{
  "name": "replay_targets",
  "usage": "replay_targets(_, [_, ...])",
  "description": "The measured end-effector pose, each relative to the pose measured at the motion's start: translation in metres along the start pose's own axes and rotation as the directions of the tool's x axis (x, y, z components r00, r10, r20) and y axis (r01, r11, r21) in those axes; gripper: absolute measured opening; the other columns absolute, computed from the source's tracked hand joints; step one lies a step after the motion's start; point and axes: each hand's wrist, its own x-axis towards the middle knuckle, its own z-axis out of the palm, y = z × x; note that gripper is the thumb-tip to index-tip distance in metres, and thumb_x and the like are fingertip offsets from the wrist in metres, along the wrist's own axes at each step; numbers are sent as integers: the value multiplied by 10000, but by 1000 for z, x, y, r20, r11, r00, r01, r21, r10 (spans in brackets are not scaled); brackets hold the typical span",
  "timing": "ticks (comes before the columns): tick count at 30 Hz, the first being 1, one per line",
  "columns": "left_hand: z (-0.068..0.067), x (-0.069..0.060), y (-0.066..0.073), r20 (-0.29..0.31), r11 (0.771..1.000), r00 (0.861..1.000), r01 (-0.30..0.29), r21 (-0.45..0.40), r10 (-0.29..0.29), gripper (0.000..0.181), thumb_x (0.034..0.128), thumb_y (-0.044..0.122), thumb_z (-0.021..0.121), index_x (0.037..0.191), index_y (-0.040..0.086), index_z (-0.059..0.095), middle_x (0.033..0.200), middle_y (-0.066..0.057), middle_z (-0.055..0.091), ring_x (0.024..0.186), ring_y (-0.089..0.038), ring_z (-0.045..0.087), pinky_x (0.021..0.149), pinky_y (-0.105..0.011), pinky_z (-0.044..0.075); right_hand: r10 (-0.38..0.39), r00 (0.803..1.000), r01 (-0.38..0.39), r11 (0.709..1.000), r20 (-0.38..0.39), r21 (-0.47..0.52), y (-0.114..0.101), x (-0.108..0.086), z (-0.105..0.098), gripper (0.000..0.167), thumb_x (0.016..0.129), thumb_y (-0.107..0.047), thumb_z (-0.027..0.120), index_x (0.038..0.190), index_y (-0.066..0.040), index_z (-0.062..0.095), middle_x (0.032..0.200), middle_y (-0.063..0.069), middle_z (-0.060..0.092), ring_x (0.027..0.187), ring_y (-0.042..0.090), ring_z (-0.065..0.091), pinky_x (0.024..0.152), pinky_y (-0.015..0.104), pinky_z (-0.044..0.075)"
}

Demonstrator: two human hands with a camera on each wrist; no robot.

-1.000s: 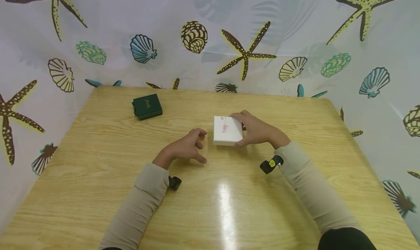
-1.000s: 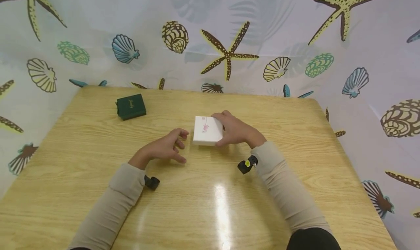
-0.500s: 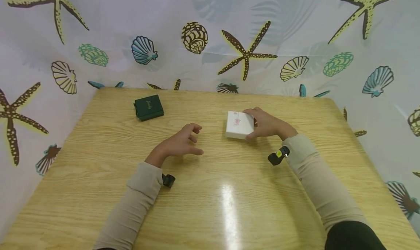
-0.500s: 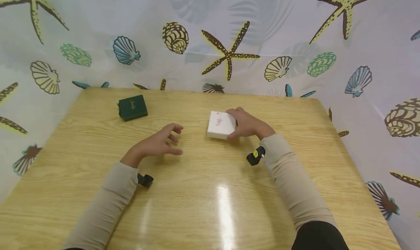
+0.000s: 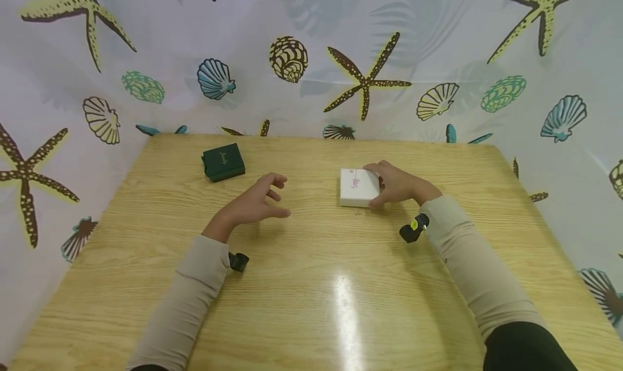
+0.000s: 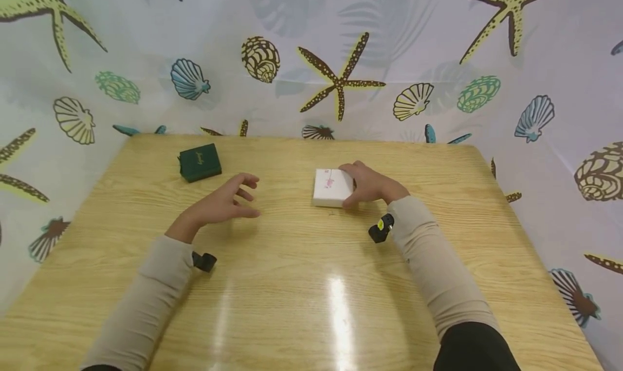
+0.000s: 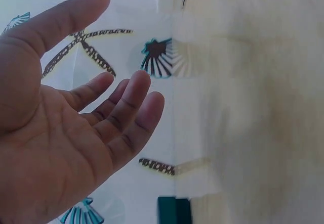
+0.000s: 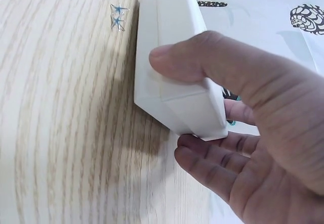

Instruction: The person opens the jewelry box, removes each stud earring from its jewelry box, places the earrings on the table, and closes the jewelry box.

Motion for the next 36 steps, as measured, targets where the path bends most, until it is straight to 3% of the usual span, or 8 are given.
replay_targets(7, [-45,1,-9,-73,998,997,9,65,-5,757,939,238,703,1528,61,263,1535,-232,298,1312,-390,460,1038,-533,457,15,1000,-16,1000,23,13,6,-1,1,978,795,-191,828,1564,-24,247,1402,228,391,1252,393,458,1093,556,405])
replay_targets(11, [-69,2,-23,-162,993,986,61,101,-44,772,943,269,694,1531,29,255,1516,-242,318,1295,-392,443,1042,-536,438,25,999,-25,999,26,19,10,0,3,1002,794,-210,837,1572,-33,232,1414,223,381,1264,386,449,1097,553,399])
replay_targets(17, [-84,7,-48,-308,982,944,155,110,-114,817,919,209,710,1536,-30,231,1525,-281,310,1375,-438,339,1134,-572,342,19,1000,-19,1000,24,2,15,1,5,1046,785,-257,859,1580,-34,218,1439,233,365,1235,355,439,1111,559,370])
replay_targets(20, [-90,8,-61,-379,968,917,196,159,-124,826,897,226,742,1522,-31,267,1520,-282,312,1394,-453,311,1140,-587,328,12,1000,-12,1000,24,1,15,1,5,1053,779,-268,867,1580,-38,224,1449,232,363,1250,353,432,1134,572,349])
replay_targets(23, [-99,9,-68,-415,946,900,240,218,-133,853,878,273,765,1515,-28,282,1520,-287,302,1399,-476,265,1126,-618,310,8,1000,-8,1000,29,-2,14,0,5,1055,778,-271,867,1582,-45,222,1455,232,358,1284,366,416,1150,579,332])
replay_targets(25, [-107,11,-72,-409,928,902,262,264,-138,882,868,295,773,1515,-41,277,1527,-303,281,1407,-505,224,1126,-643,284,6,999,-6,1000,36,-9,13,0,4,1071,778,-284,867,1586,-44,207,1475,243,340,1326,388,396,1164,590,313])
replay_targets(31, [-127,22,-81,-315,877,928,312,365,-199,978,852,344,776,1544,-55,210,1577,-348,148,1441,-563,127,1145,-691,221,-15,1000,16,993,8,-121,10,-4,1,1163,761,-399,865,1580,20,153,1535,309,272,1417,455,309,1186,617,266])
replay_targets(36, [-140,27,-84,-243,863,938,327,384,-247,1052,834,377,786,1562,-49,156,1594,-358,106,1455,-561,105,1146,-698,213,-35,997,25,989,-63,-145,3,-14,0,1149,756,-429,861,1582,-6,183,1577,292,232,1454,468,245,1176,642,260])
